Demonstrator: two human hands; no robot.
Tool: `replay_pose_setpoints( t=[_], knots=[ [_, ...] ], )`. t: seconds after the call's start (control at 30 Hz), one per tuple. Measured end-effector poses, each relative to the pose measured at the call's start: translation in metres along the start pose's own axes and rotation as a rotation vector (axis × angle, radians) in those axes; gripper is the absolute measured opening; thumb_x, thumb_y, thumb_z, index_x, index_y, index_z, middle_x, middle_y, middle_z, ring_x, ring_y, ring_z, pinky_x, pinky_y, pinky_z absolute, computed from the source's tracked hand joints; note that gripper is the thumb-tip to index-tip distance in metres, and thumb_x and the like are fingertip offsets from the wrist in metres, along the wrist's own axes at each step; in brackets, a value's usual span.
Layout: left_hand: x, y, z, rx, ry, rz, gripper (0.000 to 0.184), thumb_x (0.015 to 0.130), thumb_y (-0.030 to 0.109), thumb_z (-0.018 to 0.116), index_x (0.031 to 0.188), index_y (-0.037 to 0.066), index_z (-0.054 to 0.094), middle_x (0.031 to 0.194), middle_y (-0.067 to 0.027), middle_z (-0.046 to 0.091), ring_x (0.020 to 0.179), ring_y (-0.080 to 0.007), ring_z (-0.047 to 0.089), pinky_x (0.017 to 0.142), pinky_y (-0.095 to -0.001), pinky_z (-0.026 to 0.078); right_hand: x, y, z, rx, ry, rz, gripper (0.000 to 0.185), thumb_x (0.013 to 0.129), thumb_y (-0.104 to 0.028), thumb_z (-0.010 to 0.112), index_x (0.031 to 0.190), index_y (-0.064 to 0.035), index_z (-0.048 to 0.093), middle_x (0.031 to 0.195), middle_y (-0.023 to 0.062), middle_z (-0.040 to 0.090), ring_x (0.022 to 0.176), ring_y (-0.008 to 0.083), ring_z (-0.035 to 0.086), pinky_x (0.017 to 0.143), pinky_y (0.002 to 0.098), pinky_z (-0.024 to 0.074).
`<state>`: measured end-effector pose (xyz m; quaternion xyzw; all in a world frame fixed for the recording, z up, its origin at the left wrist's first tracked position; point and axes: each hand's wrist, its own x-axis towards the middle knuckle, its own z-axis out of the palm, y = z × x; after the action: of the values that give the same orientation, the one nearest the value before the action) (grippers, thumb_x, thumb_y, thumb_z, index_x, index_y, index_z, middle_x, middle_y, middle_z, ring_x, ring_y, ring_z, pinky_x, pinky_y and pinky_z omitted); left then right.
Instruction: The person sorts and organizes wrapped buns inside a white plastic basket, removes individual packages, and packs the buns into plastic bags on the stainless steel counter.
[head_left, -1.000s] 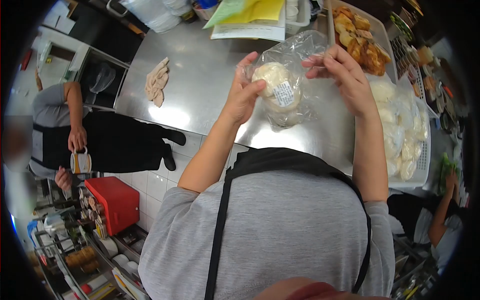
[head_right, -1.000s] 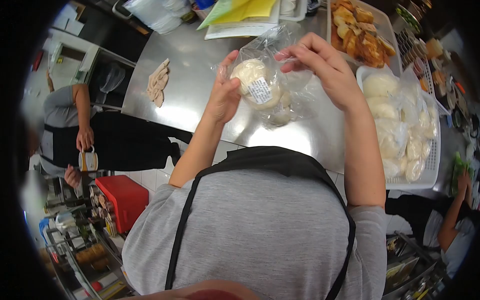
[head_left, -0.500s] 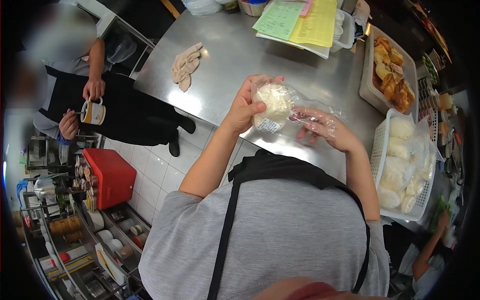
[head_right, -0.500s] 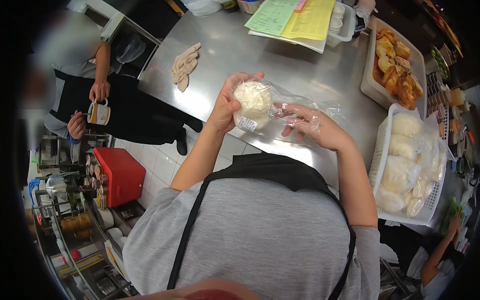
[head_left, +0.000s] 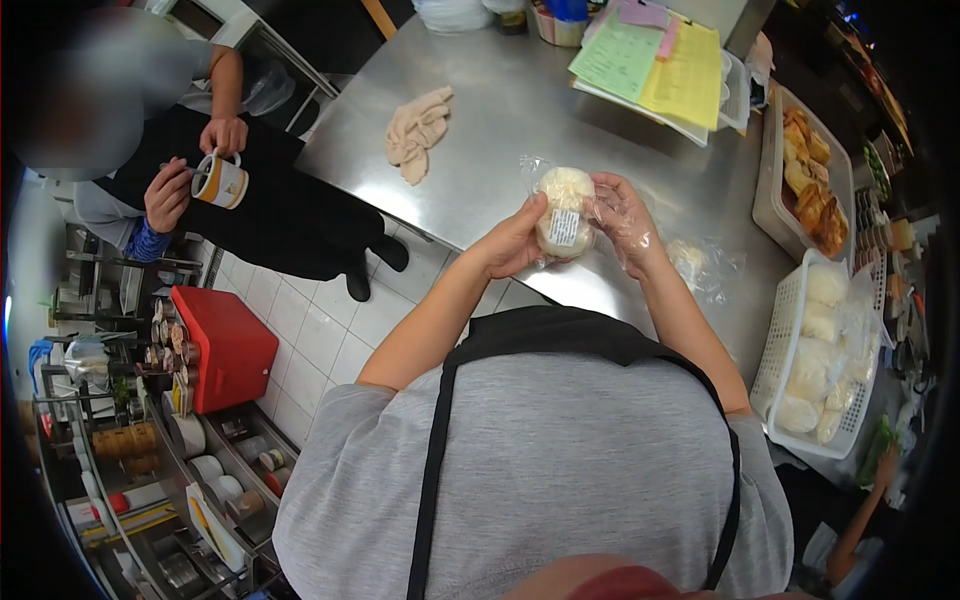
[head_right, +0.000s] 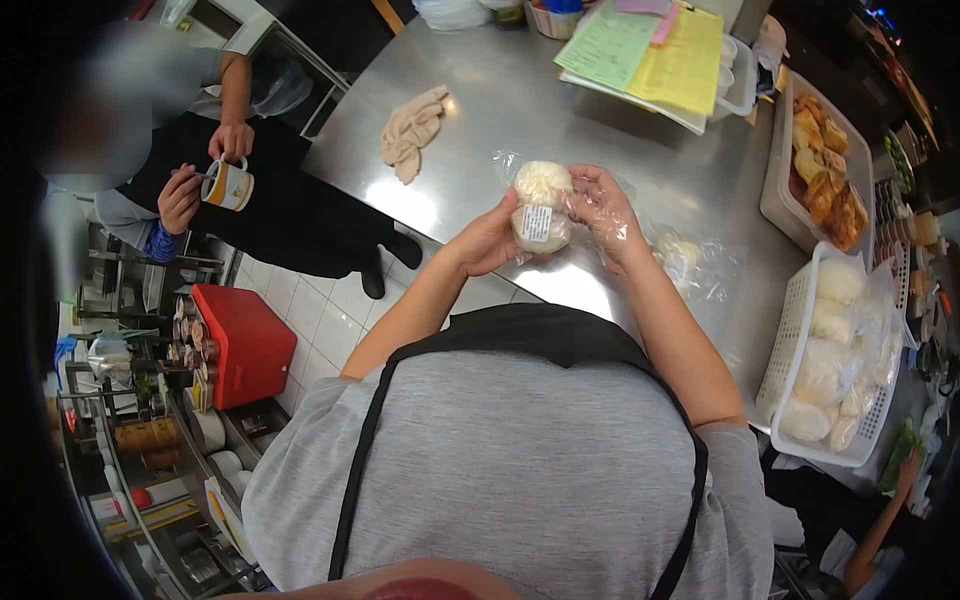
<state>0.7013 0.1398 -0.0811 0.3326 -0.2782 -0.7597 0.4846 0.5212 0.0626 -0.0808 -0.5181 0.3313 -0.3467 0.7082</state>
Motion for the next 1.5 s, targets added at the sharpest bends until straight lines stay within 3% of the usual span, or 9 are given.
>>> replay_pose_setpoints(
  t=[0.3,0.47,0.6,0.67,1.0,1.07,1.23,1.43,1.5],
  knots=[
    [0.032,0.019,-0.070,0.354,0.272,0.158,0.080,0.089,0.023,0.063,0.147,0.004,0.011,0.141,-0.0163,0.033,0.120,-0.0260,0.047,0.095,-0.0376,0.045,0.068,0.044,0.001,-0.116,-0.073,0.195,0.027,0.088,-0.021,0.064,0.110,-0.0080,0.053,0.086,-0.0001,0.056,0.069,0.0104,0.053,0.062,0.0245,0.0461],
    [0.050,-0.010,-0.078,0.351,0.591,0.538,0.054,0.080,0.020,0.073,0.122,0.001,0.045,0.100,-0.0098,0.055,0.081,-0.0125,0.056,0.064,-0.0251,0.050,0.072,0.050,-0.009,-0.221,-0.168,0.160,0.030,0.088,-0.016,0.063,0.114,-0.0050,0.054,0.086,0.0008,0.058,0.070,0.0095,0.054,0.063,0.0226,0.0468],
    [0.057,-0.027,-0.083,0.327,0.575,0.521,0.035,0.081,0.022,0.073,0.103,0.003,0.054,0.081,-0.0029,0.054,0.066,-0.0081,0.051,0.056,-0.0222,0.044,0.074,0.055,-0.020,-0.173,-0.113,0.193,0.039,0.081,-0.019,0.072,0.113,-0.0037,0.055,0.088,0.0016,0.059,0.077,0.0123,0.057,0.068,0.0254,0.0472],
    [0.049,-0.026,-0.074,0.332,0.572,0.580,0.023,0.084,0.021,0.070,0.094,0.004,0.059,0.079,-0.0005,0.056,0.061,-0.0078,0.050,0.056,-0.0216,0.043,0.079,0.066,-0.028,-0.663,-0.140,-0.108,0.044,0.076,-0.023,0.077,0.109,-0.0050,0.055,0.087,0.0032,0.061,0.078,0.0145,0.057,0.071,0.0274,0.0475],
    [0.050,-0.029,-0.081,0.125,0.437,0.361,0.014,0.090,0.018,0.062,0.094,0.006,0.054,0.091,-0.0033,0.061,0.077,-0.0097,0.057,0.067,-0.0236,0.050,0.072,0.048,-0.019,-0.645,-0.074,-0.257,0.036,0.075,-0.022,0.077,0.098,-0.0056,0.054,0.088,0.0035,0.061,0.080,0.0135,0.055,0.073,0.0269,0.0451],
    [0.046,-0.023,-0.077,-0.027,0.473,0.261,0.013,0.093,0.017,0.056,0.097,0.008,0.047,0.111,-0.0068,0.059,0.097,-0.0141,0.058,0.083,-0.0310,0.052,0.070,0.053,-0.027,-0.584,-0.020,-0.206,0.032,0.077,-0.022,0.074,0.096,-0.0063,0.054,0.084,0.0009,0.058,0.077,0.0121,0.054,0.070,0.0258,0.0440],
    [0.046,-0.023,-0.086,0.035,0.517,0.245,0.015,0.093,0.015,0.055,0.097,0.009,0.042,0.116,-0.0077,0.058,0.103,-0.0168,0.056,0.086,-0.0344,0.051,0.050,0.028,-0.027,-0.060,0.026,0.082,0.023,0.084,-0.023,0.064,0.098,-0.0088,0.053,0.086,0.0009,0.058,0.078,0.0113,0.055,0.070,0.0266,0.0457],
    [0.035,-0.001,-0.078,0.464,0.218,0.110,0.060,0.083,0.011,0.063,0.134,0.007,0.032,0.126,-0.0118,0.051,0.109,-0.0207,0.053,0.090,-0.0382,0.047,0.053,0.027,-0.030,-0.134,-0.109,0.361,0.030,0.086,-0.030,0.058,0.112,-0.0162,0.050,0.105,0.0043,0.058,0.097,0.0195,0.056,0.078,0.0387,0.0489],
    [0.039,-0.008,-0.071,1.421,0.580,0.654,0.084,0.077,0.016,0.070,0.145,0.012,0.021,0.128,-0.0124,0.047,0.117,-0.0279,0.046,0.096,-0.0435,0.040,0.054,0.037,-0.030,-0.038,-0.049,0.295,0.028,0.087,-0.029,0.057,0.111,-0.0170,0.049,0.104,0.0045,0.058,0.097,0.0196,0.056,0.079,0.0401,0.0488]
  ],
)
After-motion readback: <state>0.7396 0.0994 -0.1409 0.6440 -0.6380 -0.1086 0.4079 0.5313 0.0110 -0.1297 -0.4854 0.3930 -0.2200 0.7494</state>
